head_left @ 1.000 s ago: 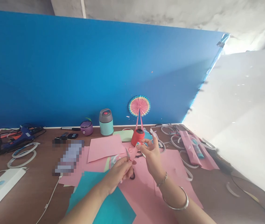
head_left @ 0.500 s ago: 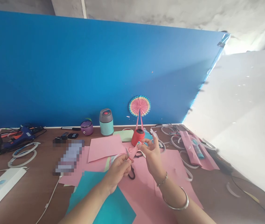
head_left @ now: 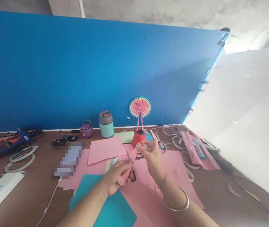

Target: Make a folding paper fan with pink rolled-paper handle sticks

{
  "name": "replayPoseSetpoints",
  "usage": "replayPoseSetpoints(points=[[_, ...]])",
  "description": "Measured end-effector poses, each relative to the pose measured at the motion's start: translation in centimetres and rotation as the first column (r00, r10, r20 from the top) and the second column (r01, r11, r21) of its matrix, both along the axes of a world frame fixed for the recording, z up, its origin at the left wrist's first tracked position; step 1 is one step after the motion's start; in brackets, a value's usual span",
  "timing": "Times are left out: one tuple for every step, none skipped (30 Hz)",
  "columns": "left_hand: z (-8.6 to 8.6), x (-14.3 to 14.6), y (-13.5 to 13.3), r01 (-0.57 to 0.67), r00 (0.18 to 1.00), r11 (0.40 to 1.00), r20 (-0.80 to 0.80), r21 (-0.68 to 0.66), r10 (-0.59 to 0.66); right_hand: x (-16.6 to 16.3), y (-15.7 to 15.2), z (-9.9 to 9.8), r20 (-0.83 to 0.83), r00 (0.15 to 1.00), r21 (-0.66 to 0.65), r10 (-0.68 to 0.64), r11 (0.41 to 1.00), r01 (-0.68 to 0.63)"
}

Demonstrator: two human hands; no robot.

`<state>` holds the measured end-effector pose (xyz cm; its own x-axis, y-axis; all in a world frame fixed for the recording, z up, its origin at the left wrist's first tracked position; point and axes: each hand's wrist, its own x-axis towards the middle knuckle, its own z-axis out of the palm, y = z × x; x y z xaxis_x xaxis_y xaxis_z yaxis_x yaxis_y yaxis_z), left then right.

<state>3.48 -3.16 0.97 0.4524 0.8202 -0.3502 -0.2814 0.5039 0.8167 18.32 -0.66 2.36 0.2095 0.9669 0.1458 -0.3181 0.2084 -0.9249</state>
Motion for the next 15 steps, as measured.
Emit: replayPoseSetpoints(points=[[0.0, -0.06, 0.04, 0.005, 1.0, 1.0, 0.024, -0.021, -0.004, -0.02, -0.02, 0.04, 0.0, 1.0, -0.005, 0.001, 1.0, -0.001], [0.0, -0.12, 0.08, 0.017, 0.999, 0.999, 0.052, -0.04, -0.015, -0.04, -0.03, 0.07, 0.001, 1.0, -0.009, 0.003, 1.0, -0.003], [0.0, -0.17, 0.13, 0.032, 0.997, 0.998, 0.078, -0.056, -0.028, -0.05, -0.03, 0.1, 0.005, 1.0, -0.012, 0.006, 1.0, -0.006], [-0.02, -0.2, 0.19, 0.045, 0.994, 0.997, 0.101, -0.067, -0.038, -0.06, -0.03, 0.11, 0.009, 1.0, -0.01, 0.008, 1.0, -0.008], [-0.04, -0.23, 0.25, 0.052, 0.992, 0.996, 0.116, -0.072, -0.043, -0.07, -0.02, 0.11, 0.014, 1.0, -0.008, 0.012, 1.0, -0.012], [-0.07, -0.25, 0.3, 0.052, 0.991, 0.996, 0.124, -0.073, -0.043, -0.08, 0.0, 0.11, 0.017, 1.0, -0.005, 0.016, 1.0, -0.016], [-0.09, -0.27, 0.34, 0.046, 0.992, 0.996, 0.121, -0.072, -0.037, -0.09, 0.01, 0.1, 0.018, 1.0, -0.001, 0.018, 1.0, -0.018], [-0.11, -0.27, 0.36, 0.035, 0.994, 0.997, 0.11, -0.07, -0.027, -0.1, 0.01, 0.1, 0.016, 1.0, 0.002, 0.02, 1.0, -0.02], [-0.11, -0.27, 0.37, 0.022, 0.996, 0.997, 0.09, -0.067, -0.016, -0.11, 0.01, 0.11, 0.013, 1.0, 0.004, 0.022, 1.0, -0.022], [-0.09, -0.27, 0.35, 0.012, 0.998, 0.998, 0.065, -0.061, -0.008, -0.12, -0.01, 0.14, 0.012, 1.0, 0.005, 0.022, 1.0, -0.022], [-0.05, -0.25, 0.32, 0.007, 0.999, 0.999, 0.038, -0.048, -0.005, -0.14, -0.04, 0.17, 0.014, 1.0, 0.004, 0.023, 1.0, -0.023], [-0.01, -0.23, 0.26, 0.005, 1.0, 1.0, 0.013, -0.029, -0.005, -0.16, -0.07, 0.2, 0.018, 0.999, 0.005, 0.026, 1.0, -0.026], [0.04, -0.2, 0.2, 0.008, 1.0, 1.0, -0.006, -0.007, -0.008, -0.18, -0.11, 0.24, 0.022, 0.999, 0.007, 0.029, 1.0, -0.03], [0.09, -0.16, 0.13, 0.013, 1.0, 1.0, -0.02, 0.015, -0.013, -0.2, -0.14, 0.27, 0.025, 0.999, 0.009, 0.032, 0.999, -0.032], [0.12, -0.11, 0.07, 0.017, 1.0, 0.999, -0.026, 0.033, -0.017, -0.21, -0.17, 0.3, 0.025, 0.999, 0.011, 0.035, 0.999, -0.035]])
